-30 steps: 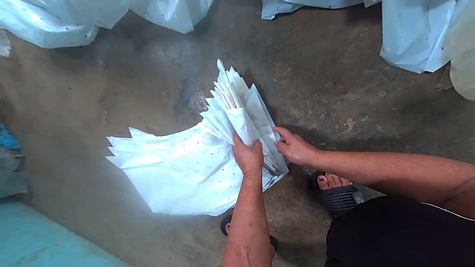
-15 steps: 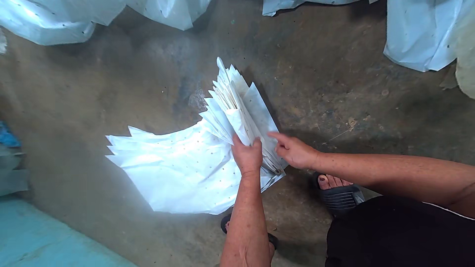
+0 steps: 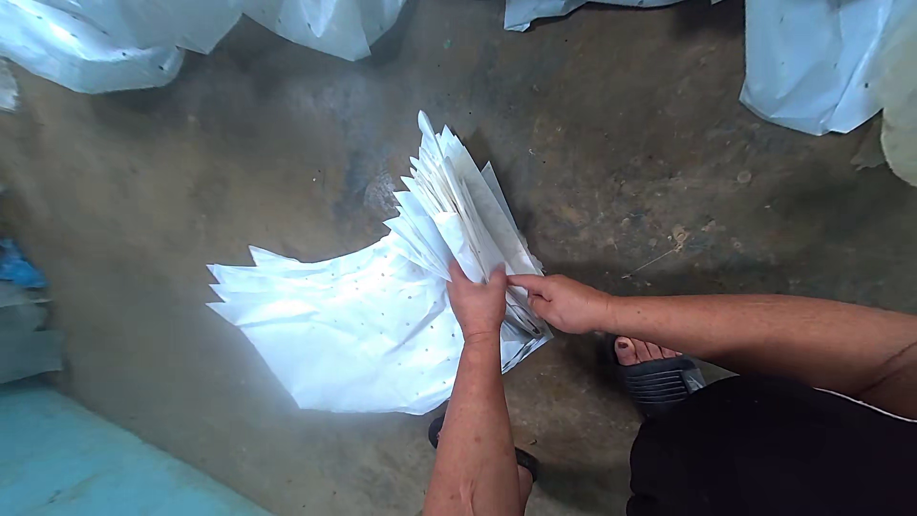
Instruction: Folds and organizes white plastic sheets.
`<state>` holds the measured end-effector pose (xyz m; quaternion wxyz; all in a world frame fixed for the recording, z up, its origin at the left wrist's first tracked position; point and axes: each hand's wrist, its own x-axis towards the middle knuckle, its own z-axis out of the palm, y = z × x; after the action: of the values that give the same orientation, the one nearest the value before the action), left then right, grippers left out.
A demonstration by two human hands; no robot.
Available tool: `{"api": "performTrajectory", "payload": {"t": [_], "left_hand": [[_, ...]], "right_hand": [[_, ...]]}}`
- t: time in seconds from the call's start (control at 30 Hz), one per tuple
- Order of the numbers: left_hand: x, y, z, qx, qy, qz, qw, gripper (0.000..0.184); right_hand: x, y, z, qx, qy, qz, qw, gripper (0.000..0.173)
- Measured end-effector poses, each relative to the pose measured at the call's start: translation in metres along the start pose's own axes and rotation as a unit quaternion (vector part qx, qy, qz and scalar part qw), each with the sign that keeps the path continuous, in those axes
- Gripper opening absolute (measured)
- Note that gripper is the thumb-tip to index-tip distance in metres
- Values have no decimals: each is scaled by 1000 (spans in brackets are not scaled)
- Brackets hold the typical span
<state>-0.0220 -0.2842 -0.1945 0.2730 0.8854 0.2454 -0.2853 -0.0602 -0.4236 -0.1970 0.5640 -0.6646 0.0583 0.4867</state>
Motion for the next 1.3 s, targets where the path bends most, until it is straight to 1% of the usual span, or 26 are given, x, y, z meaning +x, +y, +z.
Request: {"api": "performTrajectory", "payload": {"t": [0.07, 0.13, 0.2, 0.33, 0.43, 0.47, 0.6, 0.67, 0.7, 0.77, 0.83, 0.9, 1.0, 1.17, 1.2, 1.3], "left_hand": [[0, 0, 1, 7, 3, -2, 1000, 71], [1, -1, 2, 2, 5, -2, 1000, 69], [1, -2, 2, -4, 5, -2, 1000, 70], [1, -2, 2, -5, 5, -6, 1000, 71], [2, -3, 1, -8, 4, -3, 1000, 71], [2, -3, 1, -15, 4, 1, 1000, 72], [1, -2, 1, -26, 7, 3, 1000, 82], [1, 0, 1, -1, 11, -4, 1000, 82], [1, 1, 1, 14, 13, -7, 1000, 77], [1, 3, 3, 27, 16, -10, 999, 71], [1, 1, 3, 18, 19, -8, 1000, 68], [2, -2, 3, 0, 20, -9, 1000, 69], [4, -5, 3, -18, 17, -11, 1000, 71], [5, -8, 3, -49, 17, -11, 999, 74], [5, -9, 3, -56, 16, -9, 998, 75], [6, -10, 4, -62, 20, -9, 998, 80]], "right_hand": [[3, 4, 1, 40, 67, 16, 997, 51], [7, 7, -1, 81, 113, 42, 990, 51], [9, 9, -1, 110, 127, 55, 984, 51], [9, 11, 0, 132, 131, 44, 982, 46], [7, 12, 0, 131, 115, 30, 984, 36], [7, 11, 0, 121, 99, 24, 987, 36], [8, 6, 3, 16, -4, 0, 1000, 50], [7, 2, 0, -30, -43, 1, 999, 56], [6, 1, -2, -43, -42, -1, 998, 57], [6, 3, -2, -20, 3, -3, 1000, 54], [11, 7, 0, 31, 68, 3, 997, 55], [17, 8, -3, 62, 97, 12, 993, 58], [22, 8, -11, 65, 83, 21, 994, 58], [20, 6, -4, 56, 91, -16, 994, 45], [20, 6, -2, 44, 73, -18, 996, 47], [20, 2, -3, 7, -5, 8, 1000, 60]]}}
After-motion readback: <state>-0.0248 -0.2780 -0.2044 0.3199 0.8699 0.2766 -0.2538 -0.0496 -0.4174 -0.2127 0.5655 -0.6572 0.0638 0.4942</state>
